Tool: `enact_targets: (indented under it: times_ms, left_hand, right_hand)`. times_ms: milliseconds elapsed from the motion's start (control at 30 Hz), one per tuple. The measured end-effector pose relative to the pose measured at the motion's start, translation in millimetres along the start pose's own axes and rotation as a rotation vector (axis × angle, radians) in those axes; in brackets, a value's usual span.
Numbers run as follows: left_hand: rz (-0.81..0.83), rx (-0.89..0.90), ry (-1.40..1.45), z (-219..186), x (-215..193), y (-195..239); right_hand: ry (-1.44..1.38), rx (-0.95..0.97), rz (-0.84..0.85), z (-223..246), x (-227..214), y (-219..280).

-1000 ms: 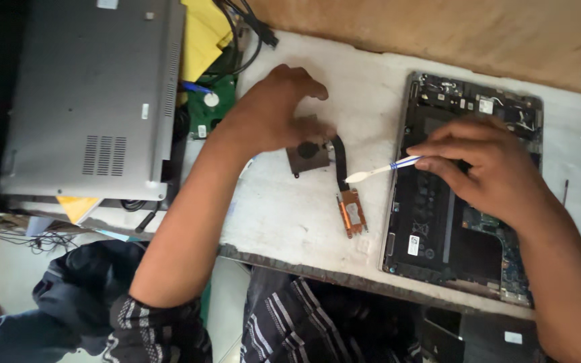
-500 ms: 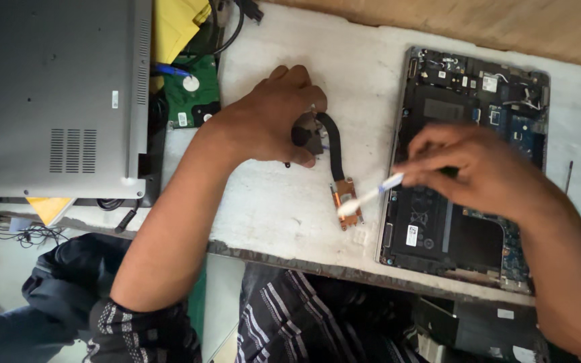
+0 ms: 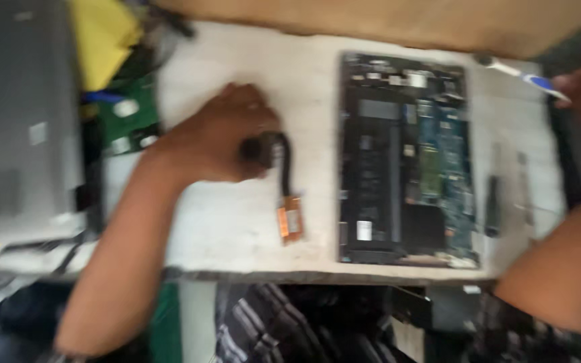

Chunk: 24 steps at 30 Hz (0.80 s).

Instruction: The person removes a laptop cooling fan and heatsink assembly from the motherboard using a screwdriver. They then use a toothbrush to clean the fan blades and heatsink fins, and apply thermal paste to the heatsink base with a syringe.

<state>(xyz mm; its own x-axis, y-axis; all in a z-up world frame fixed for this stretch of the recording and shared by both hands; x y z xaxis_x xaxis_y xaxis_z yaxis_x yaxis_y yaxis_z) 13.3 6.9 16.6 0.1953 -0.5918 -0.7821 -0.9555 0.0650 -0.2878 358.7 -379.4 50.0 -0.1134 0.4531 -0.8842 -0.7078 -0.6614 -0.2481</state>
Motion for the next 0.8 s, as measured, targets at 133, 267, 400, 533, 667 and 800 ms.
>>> enact_targets:
  times_ms: [133,267,400,533,667,800]
  left_hand:
    - [0.111,-0.239,-0.007,-6,-4,-3]
    - [0.154,-0.258,-0.058,-16,-5,-8]
    - [0.185,-0.323,-0.067,-18,-5,-9]
    - [0.161,-0.304,-0.069,-17,-7,-6]
    - [0.151,-0.314,-0.039,-12,-6,-2]
    - [0.120,-0.257,-0.048,-8,-5,-1]
  right_hand:
    - [0.073,0.302,0.159,-52,-19,17]
    - [-0.004,0.526,0.374,-47,-7,8]
    - [-0.014,0.631,0.454,-25,5,3]
    - [0.043,0.651,0.453,-22,5,5]
    - [-0.005,0.653,0.455,-47,-8,12]
    - [0.057,0.677,0.401,-83,-6,36]
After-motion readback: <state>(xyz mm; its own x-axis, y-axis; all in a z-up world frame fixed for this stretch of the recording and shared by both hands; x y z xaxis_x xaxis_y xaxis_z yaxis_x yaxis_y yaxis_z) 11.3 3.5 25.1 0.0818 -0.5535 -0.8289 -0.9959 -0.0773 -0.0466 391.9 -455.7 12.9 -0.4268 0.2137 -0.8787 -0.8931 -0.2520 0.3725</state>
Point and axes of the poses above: each hand's wrist, its own y-axis away from the middle knuckle, its own x-axis out of the palm, z = x × y, the point moved 2 cm from there along -y, towards the middle knuckle, and after that the axes turned 5 degrees about -x, right-handed, at the moved point
